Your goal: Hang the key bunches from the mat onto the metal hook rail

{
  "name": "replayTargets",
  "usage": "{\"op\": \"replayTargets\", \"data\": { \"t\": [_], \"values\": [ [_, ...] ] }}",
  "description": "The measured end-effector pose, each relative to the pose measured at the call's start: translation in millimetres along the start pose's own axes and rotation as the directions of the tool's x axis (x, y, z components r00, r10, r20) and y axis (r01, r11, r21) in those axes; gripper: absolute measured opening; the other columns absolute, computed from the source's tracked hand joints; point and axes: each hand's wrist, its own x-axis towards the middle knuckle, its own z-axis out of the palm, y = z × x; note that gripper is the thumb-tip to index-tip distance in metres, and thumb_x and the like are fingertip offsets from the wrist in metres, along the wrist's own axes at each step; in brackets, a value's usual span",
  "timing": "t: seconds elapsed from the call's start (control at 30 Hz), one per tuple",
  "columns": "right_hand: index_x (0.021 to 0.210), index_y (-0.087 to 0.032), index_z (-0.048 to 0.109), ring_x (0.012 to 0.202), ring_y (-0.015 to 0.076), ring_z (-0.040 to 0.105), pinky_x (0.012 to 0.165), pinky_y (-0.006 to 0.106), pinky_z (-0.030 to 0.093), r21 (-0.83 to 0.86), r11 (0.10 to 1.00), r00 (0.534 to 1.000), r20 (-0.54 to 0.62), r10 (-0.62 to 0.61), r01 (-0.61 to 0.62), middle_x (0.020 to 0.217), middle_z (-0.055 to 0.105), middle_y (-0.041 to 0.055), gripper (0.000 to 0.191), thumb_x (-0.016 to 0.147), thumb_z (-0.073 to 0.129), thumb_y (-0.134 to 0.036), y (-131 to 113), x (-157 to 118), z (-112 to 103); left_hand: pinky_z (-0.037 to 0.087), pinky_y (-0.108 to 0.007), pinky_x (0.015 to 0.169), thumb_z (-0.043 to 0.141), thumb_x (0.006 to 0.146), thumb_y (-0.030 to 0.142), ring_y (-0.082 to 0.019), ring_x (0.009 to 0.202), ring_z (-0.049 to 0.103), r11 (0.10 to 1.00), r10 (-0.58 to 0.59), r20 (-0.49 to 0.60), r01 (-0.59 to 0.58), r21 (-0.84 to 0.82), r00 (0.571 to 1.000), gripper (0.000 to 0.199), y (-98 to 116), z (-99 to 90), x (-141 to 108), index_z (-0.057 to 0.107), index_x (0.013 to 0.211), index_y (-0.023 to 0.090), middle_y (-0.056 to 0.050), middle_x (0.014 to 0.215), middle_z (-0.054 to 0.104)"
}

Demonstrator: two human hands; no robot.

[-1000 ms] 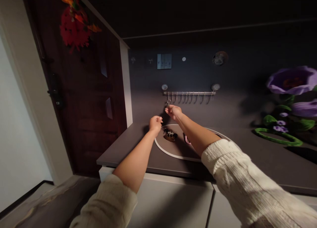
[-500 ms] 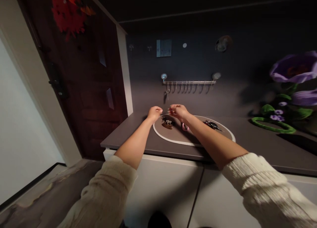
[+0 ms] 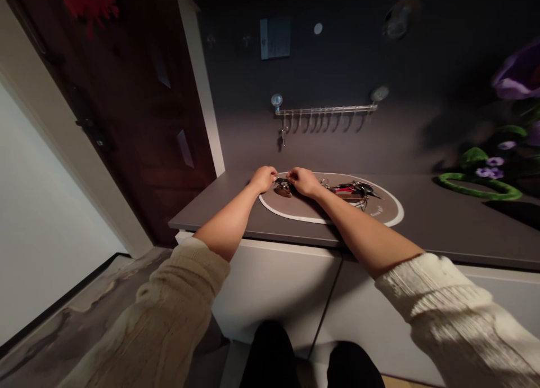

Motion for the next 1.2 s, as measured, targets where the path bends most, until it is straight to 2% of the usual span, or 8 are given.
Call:
{"op": "replayTargets", "data": {
  "t": [0.37,0.7,0.93,1.2],
  "values": [
    [0.078,-0.017,0.064,0.074,0.0147,0.057,0.069,0.021,0.038,-0.087,0.996,0.999,0.033,-0.033,0.036,0.080,0.066,0.0056,0.014,0.071,0.055,-0.009,-1.7,1.5,2.2,0.038,-0.023,0.073,0.057,0.072,0.018,-0.015,0.076,0.054,0.995,-0.016,0.055,0.010,0.097,0.998,0.009,3.3,-3.5,-1.3,0.066,0.075,0.017,-0.006,0.081,0.063],
    [0.075,-0.016,0.064,0.072,0.0138,0.056,0.068,0.020,0.037,-0.071,0.997,0.999,0.042,-0.027,0.030,0.077,0.066,0.0053,0.013,0.071,0.055,-0.008,-2.0,1.3,1.5,0.037,-0.023,0.070,0.054,0.075,0.020,-0.014,0.073,0.053,0.998,0.026,0.008,-0.026,0.060,1.000,0.013,5.2,-8.3,-1.4,0.065,0.078,0.016,-0.006,0.080,0.064],
    [0.077,-0.016,0.064,0.072,0.0145,0.056,0.067,0.021,0.036,-0.130,0.990,0.997,0.073,-0.037,0.046,0.081,0.066,0.0071,0.014,0.073,0.051,-0.010,-3.5,0.0,0.1,0.037,-0.022,0.067,0.050,0.075,0.016,-0.012,0.068,0.050,0.999,0.023,-0.063,-0.025,-0.024,0.998,0.013,10.8,-12.5,-1.3,0.064,0.076,0.015,-0.004,0.074,0.062],
    [0.085,-0.015,0.064,0.079,0.0154,0.058,0.068,0.021,0.037,-0.158,0.987,0.995,0.100,-0.015,0.031,0.088,0.066,0.0077,0.016,0.076,0.051,-0.017,-6.1,-3.1,-2.9,0.037,-0.021,0.060,0.048,0.075,0.014,-0.009,0.058,0.048,0.973,-0.025,-0.144,-0.008,-0.230,0.989,0.012,12.1,-12.6,1.5,0.060,0.072,0.014,0.000,0.064,0.057]
  ]
}}
